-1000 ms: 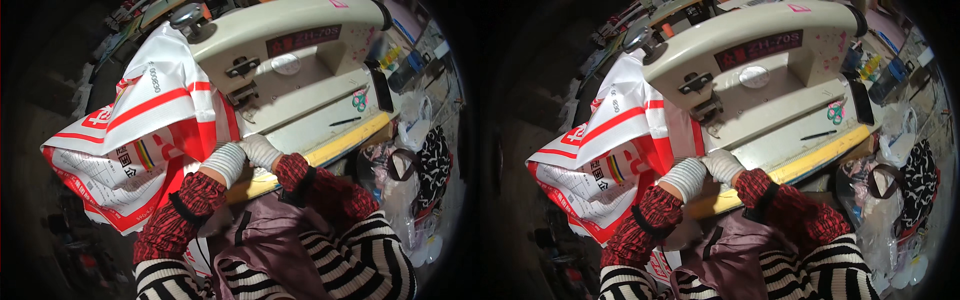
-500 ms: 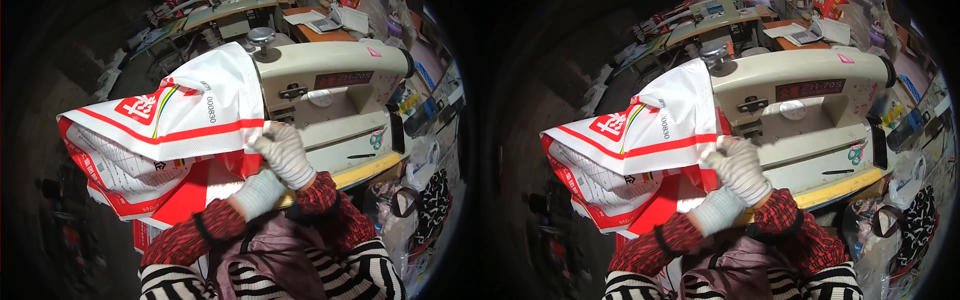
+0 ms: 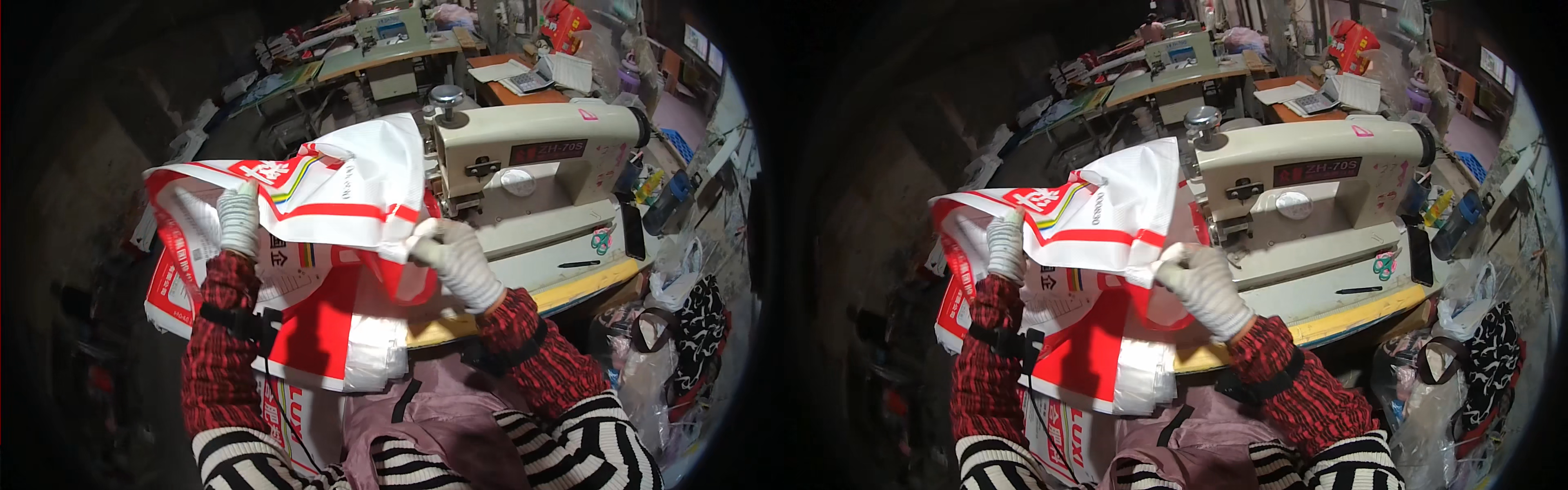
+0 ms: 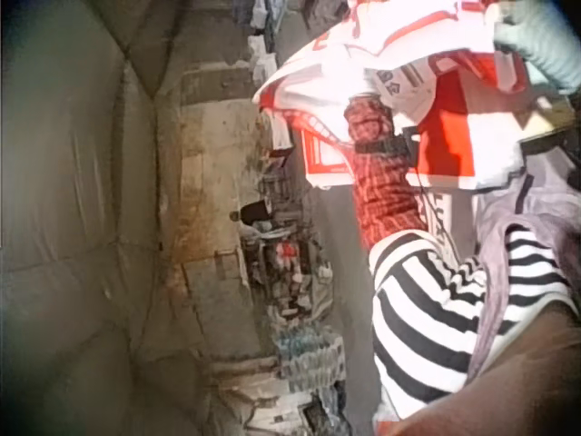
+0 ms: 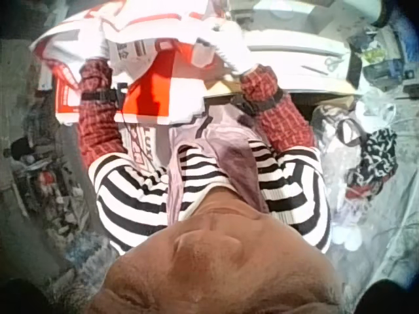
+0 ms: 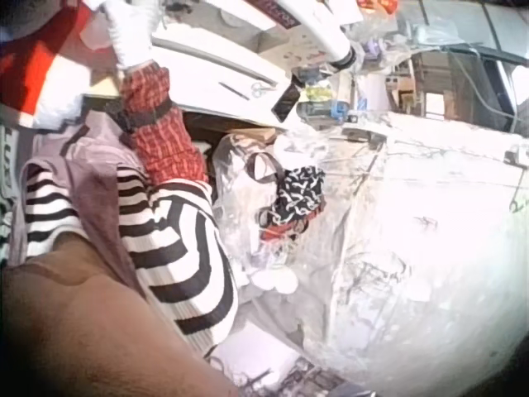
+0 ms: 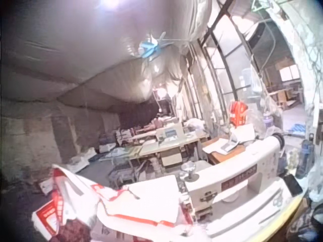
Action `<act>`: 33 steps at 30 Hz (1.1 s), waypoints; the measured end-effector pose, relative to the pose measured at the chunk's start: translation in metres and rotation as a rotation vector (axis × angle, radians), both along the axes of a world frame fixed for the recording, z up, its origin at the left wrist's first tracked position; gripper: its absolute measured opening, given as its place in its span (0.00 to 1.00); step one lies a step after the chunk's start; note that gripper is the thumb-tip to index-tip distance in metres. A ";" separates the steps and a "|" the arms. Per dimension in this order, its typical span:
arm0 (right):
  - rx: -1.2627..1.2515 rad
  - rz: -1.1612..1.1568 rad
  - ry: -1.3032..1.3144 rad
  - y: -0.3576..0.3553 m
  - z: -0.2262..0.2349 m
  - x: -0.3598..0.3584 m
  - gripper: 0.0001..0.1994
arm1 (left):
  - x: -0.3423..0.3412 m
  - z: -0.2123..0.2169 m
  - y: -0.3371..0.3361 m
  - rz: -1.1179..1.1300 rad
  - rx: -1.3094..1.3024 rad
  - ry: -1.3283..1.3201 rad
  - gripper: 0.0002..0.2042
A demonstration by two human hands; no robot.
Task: Manually folding and organizing large plastic/woven composite fertilizer bags in a manufacturing facility.
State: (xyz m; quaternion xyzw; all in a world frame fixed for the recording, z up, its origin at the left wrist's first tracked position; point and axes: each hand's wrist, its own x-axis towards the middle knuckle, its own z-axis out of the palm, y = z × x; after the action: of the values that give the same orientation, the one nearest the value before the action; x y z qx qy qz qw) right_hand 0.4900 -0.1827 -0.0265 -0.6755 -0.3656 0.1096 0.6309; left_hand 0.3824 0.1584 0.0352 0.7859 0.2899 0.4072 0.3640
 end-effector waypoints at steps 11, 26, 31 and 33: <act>0.433 -0.279 0.173 -0.034 0.027 -0.037 0.08 | -0.038 0.035 -0.172 0.184 0.107 -0.554 0.18; 0.078 -0.104 0.125 0.011 -0.070 -0.077 0.13 | -0.125 -0.132 -0.087 0.381 -0.233 -0.475 0.18; -0.282 -0.185 -0.230 0.009 -0.069 -0.091 0.09 | -0.133 -0.137 -0.099 0.541 -0.208 -0.173 0.18; 0.085 -0.002 0.022 0.000 -0.068 -0.082 0.05 | -0.150 -0.145 -0.082 0.432 -0.180 -0.296 0.17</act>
State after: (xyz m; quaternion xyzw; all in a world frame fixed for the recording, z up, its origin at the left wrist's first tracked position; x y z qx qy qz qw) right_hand 0.4083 -0.1827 -0.0947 -0.6471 -0.3626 0.1007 0.6631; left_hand 0.2326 0.0765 -0.1094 0.6024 0.4296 0.5582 0.3755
